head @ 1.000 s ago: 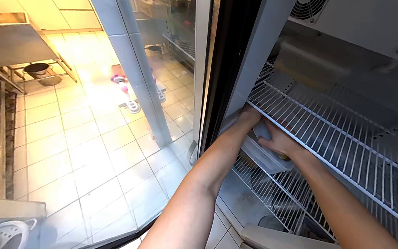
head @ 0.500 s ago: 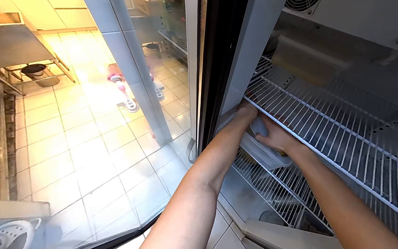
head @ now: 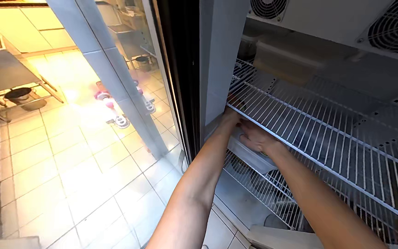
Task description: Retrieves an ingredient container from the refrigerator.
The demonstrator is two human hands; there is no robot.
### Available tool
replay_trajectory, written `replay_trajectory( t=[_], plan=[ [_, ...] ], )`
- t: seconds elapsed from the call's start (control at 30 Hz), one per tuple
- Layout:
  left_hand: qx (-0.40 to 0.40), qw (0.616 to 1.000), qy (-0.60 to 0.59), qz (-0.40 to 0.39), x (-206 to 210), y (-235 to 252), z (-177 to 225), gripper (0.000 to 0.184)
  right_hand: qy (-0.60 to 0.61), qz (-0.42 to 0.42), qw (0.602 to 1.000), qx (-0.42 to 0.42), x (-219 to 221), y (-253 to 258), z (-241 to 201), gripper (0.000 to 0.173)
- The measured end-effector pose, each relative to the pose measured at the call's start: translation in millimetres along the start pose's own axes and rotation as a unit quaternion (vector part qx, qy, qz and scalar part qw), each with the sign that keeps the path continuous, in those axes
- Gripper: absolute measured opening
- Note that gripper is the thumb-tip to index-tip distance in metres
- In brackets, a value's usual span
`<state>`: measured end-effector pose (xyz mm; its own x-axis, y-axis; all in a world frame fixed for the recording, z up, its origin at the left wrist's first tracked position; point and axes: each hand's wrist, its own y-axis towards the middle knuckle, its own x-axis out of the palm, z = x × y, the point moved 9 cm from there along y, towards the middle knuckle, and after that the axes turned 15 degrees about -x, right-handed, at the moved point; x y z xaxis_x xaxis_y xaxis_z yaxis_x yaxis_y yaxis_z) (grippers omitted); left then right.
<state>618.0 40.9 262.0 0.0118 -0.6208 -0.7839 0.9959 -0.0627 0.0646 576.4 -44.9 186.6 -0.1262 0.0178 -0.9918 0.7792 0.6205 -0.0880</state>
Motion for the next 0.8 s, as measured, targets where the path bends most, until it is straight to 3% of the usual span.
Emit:
replay_trajectory(
  t=[0.07, 0.17, 0.3, 0.4, 0.47, 0.53, 0.6, 0.63, 0.7, 0.8],
  plan=[
    [0.018, 1.000, 0.011, 0.005, 5, 5, 0, 0.044, -0.011, -0.026, 1.000, 0.007, 8, 0, 0, 0.049],
    [0.047, 0.996, 0.070, 0.009, 18, 11, 5, 0.051, -0.005, -0.002, 0.999, 0.035, 10, -16, -3, 0.050],
    [0.061, 0.990, 0.114, -0.053, 44, 12, 13, 0.056, 0.001, 0.152, 0.986, 0.064, -5, -76, -23, 0.050],
    [0.078, 0.988, 0.097, -0.095, 49, 0, 18, 0.052, 0.004, 0.290, 0.950, 0.119, -3, -146, -23, 0.044],
    [0.064, 0.989, 0.027, -0.131, 51, -3, 16, 0.047, 0.043, 0.393, 0.891, 0.222, 0, -203, 4, 0.038],
    [-0.010, 0.974, -0.137, -0.182, 57, -4, 5, 0.036, 0.130, 0.494, 0.780, 0.361, 8, -258, 39, 0.036],
    [-0.101, 0.920, -0.288, -0.246, 66, -11, -6, 0.030, 0.216, 0.548, 0.654, 0.474, 25, -294, 68, 0.044],
    [-0.140, 0.893, -0.336, -0.266, 69, -16, -11, 0.030, 0.253, 0.556, 0.615, 0.499, 31, -301, 76, 0.047],
    [-0.191, 0.848, -0.401, -0.288, 71, -30, -19, 0.030, 0.279, 0.536, 0.601, 0.523, 27, -303, 83, 0.051],
    [-0.212, 0.818, -0.450, -0.289, 70, -40, -29, 0.034, 0.271, 0.553, 0.569, 0.544, 24, -310, 94, 0.058]
  ],
)
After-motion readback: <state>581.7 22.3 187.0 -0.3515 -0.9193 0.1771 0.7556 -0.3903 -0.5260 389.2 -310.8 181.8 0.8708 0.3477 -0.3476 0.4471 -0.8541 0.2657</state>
